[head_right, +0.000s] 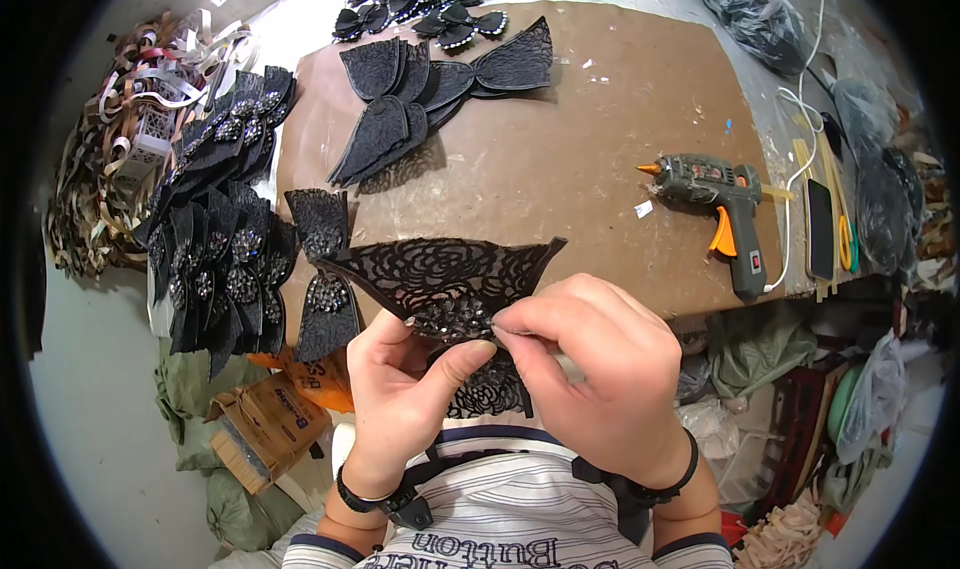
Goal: The person assembles decorative black lace bows by hand. They use a hot glue gun to attach sequined fabric pieces to the center of the lace bows, then place the finished items on a table.
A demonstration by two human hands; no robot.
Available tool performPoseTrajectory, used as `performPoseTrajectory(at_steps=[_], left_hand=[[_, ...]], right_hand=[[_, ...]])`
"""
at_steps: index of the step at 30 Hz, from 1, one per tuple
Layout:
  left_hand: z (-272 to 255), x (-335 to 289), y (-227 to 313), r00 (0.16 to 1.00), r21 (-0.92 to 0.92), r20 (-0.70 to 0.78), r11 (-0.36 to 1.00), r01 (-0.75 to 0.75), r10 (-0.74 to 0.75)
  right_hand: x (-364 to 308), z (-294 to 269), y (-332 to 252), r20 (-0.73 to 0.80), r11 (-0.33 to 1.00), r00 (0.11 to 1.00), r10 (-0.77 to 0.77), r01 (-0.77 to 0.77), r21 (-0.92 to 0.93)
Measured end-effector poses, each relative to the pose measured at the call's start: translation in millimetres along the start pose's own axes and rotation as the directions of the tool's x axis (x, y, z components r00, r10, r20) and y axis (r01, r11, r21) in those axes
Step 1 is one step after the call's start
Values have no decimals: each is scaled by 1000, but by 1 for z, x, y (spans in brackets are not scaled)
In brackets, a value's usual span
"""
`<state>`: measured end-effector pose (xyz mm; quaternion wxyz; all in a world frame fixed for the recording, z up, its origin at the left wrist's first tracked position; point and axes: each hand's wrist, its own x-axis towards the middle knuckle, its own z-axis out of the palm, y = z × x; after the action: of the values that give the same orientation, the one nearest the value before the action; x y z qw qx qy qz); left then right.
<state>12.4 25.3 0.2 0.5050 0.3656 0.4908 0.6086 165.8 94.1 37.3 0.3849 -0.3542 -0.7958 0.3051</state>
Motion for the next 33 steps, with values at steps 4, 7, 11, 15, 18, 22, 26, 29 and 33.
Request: performPoseTrajectory(at_steps=[4,7,11,15,18,22,26,29,33], left_hand=[[0,1,0,1000,14,3,1000,16,-16],[0,3,1,1000,-17,8,999,30,-30],[-2,7,3,999,-65,23,997,37,-35],[-2,10,6,998,-71,33,996,53,-51],[-2,10,3,998,-62,28,997,51,-50],[0,11,-1,1000,-23,2,1000,5,-5],[1,12,0,1000,-16,-2,1000,6,-6],[1,12,1,1000,-28,10,999,21,-21],[0,12,0,1000,-31,8,999,14,-14]], right_hand=[[1,-3,2,34,984,990,-137,140,-112],[5,-9,1,89,976,981,-171,181,-123],[5,-19,0,52,995,996,68,-72,72],[8,-31,4,99,896,954,284,-301,326],[14,-27,-4,108,813,919,380,-387,434],[20,-25,2,59,951,980,192,-200,235],[23,-23,-3,84,899,946,313,-324,295],[25,-18,0,84,900,944,320,-331,284],[25,-14,2,62,953,972,226,-233,192]])
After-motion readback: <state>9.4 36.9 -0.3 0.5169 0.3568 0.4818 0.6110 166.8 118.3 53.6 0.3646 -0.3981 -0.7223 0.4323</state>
